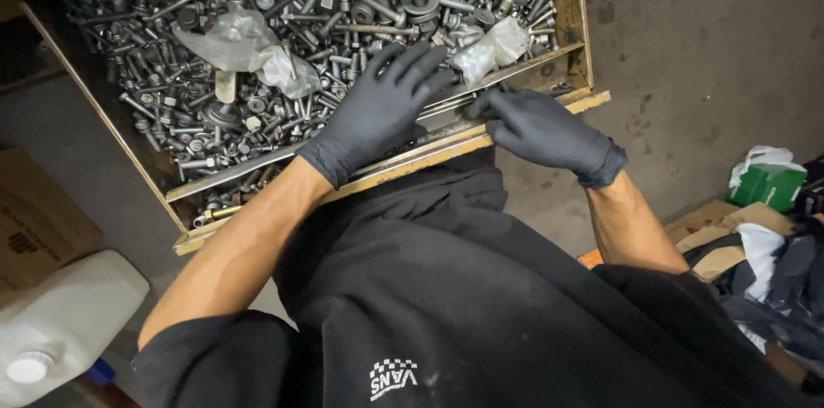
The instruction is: Sorting and organizing various metal bolts from a large storage bin into a smaller tray or bag.
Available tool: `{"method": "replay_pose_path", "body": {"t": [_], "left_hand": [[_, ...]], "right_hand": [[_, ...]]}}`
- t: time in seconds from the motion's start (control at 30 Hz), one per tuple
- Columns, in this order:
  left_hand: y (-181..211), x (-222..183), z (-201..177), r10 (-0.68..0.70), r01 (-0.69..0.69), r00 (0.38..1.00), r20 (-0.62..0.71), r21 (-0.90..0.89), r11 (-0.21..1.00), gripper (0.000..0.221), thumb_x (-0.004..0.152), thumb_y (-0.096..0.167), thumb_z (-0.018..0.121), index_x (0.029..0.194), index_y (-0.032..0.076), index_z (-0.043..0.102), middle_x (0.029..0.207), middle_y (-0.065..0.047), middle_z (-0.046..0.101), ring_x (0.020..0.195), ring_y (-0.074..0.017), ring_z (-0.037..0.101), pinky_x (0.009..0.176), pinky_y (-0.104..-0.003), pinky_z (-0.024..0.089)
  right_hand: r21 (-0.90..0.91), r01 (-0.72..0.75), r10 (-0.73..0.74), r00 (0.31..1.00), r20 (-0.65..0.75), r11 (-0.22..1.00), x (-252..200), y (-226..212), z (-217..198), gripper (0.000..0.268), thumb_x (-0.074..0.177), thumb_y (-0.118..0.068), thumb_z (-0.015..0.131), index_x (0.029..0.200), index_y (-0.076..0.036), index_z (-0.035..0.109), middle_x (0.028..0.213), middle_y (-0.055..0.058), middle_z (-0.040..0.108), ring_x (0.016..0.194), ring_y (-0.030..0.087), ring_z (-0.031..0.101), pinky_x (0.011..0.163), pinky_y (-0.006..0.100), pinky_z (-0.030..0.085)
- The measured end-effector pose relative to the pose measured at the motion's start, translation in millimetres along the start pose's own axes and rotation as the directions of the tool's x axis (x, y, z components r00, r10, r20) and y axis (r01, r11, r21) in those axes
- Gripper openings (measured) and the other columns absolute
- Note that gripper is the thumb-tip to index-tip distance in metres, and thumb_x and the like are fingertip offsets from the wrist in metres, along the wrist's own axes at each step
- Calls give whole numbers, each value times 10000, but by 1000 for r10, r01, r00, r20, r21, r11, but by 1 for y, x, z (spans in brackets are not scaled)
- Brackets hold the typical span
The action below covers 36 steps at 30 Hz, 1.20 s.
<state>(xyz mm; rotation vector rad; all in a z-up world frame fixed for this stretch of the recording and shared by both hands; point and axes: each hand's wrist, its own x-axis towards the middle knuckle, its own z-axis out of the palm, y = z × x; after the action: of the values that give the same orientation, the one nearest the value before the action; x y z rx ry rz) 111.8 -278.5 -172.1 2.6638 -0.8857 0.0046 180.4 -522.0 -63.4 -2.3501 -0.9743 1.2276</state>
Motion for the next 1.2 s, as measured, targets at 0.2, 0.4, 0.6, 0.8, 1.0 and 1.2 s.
{"method": "replay_pose_path", "body": {"t": [0.2,0.4,0.6,0.8,1.0,1.2], "left_hand": [[2,-4,-5,-65,65,996,64,13,998,953,778,443,850,1542,116,383,1621,-159,341,1524,-344,277,1219,-584,241],[1,-4,3,-87,85,995,55,34,996,886,785,427,849,1501,115,431,1604,-164,369,1519,-342,297,1209,-579,251],[5,-2,2,-108,104,992,61,66,992,863,770,411,847,1493,136,466,1598,-149,390,1524,-333,302,1208,-582,260],[13,-3,-7,92,-64,981,-173,162,985,605,771,322,849,1280,176,557,1500,-158,483,1453,-335,419,1159,-558,338],[22,-2,-17,201,-143,906,-372,176,974,224,876,197,810,944,163,599,1388,-117,575,1340,-316,549,1122,-542,416],[22,5,-3,223,-156,914,-339,216,964,122,864,117,771,879,110,650,1312,-144,605,1320,-341,557,1128,-556,409]], "right_hand": [[-77,79,-82,996,-30,994,2,27,15,350,1021,-232,447,1323,-87,548,1104,277,708,1040,540,626,886,624,475],[-127,36,-59,981,-186,991,2,33,28,273,1059,-286,513,1222,-87,607,956,236,699,970,484,651,874,579,486],[-116,-94,21,855,-518,989,9,40,57,158,1045,-257,661,1129,-126,688,915,114,757,944,350,723,897,477,527],[-155,-134,28,835,-549,979,7,47,59,171,1005,-178,638,1151,-168,726,890,119,757,947,358,722,877,478,539],[-123,-127,39,835,-548,984,4,62,52,224,966,-62,631,1147,-124,747,991,167,753,1033,404,685,929,504,529],[-16,-100,76,846,-527,995,-7,52,30,235,954,-19,634,1136,-77,771,1024,204,749,1062,442,662,935,535,522]]}}
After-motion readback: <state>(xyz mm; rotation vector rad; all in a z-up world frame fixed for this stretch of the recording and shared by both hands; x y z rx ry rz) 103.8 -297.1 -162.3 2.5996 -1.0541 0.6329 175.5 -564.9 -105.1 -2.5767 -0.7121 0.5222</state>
